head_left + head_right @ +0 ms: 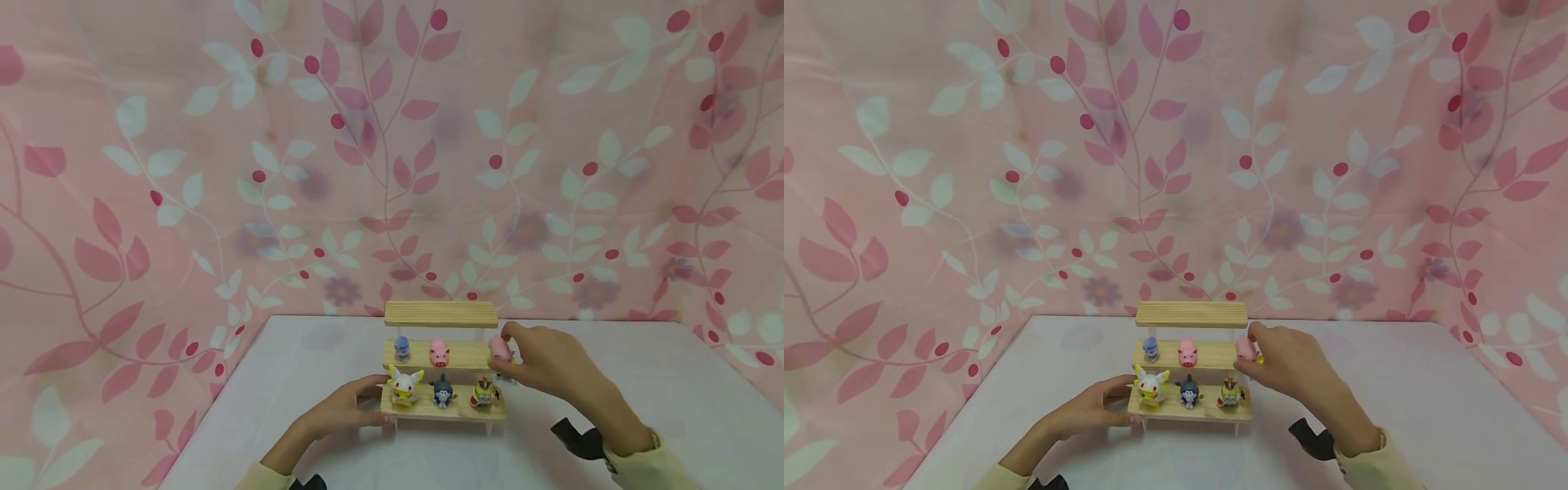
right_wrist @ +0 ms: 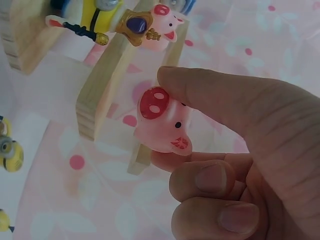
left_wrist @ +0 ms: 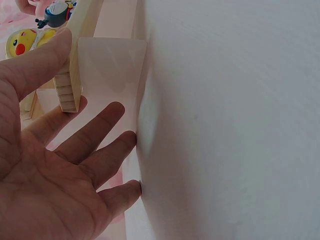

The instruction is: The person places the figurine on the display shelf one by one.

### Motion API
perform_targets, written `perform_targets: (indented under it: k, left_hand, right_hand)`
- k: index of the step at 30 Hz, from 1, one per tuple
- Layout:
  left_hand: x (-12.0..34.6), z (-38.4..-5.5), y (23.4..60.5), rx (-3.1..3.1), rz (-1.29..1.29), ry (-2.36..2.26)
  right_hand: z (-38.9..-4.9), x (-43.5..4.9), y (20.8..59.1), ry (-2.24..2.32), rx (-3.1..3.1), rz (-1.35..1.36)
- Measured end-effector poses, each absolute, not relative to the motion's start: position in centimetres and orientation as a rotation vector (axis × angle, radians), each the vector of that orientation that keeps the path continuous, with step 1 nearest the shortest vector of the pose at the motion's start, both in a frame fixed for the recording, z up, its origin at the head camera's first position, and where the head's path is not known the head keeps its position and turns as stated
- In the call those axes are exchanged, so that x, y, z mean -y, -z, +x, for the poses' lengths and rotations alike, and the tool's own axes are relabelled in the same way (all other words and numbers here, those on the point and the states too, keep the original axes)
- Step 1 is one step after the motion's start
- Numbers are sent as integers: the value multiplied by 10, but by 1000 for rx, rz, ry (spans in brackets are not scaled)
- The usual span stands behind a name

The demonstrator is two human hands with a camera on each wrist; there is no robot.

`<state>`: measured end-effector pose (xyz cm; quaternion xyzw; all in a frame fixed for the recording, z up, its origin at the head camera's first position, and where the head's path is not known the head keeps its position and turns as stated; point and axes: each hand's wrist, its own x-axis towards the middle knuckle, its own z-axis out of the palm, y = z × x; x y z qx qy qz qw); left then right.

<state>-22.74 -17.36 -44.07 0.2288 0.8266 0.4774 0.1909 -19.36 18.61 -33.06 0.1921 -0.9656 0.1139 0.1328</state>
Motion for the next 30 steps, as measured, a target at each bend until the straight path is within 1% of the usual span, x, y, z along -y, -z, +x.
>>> perform_targets:
  k: [8,17,30]
  left_hand:
    - [174,-226,439,-2326,622,-1346]
    - [172,-226,438,-2326,623,-1341]
    - [171,-224,436,-2327,616,-1338]
  right_hand:
    - [-210,-172,330,-373,2825,585]
    - [-220,-161,337,-404,2876,577]
    - [-221,-157,342,-405,2941,513]
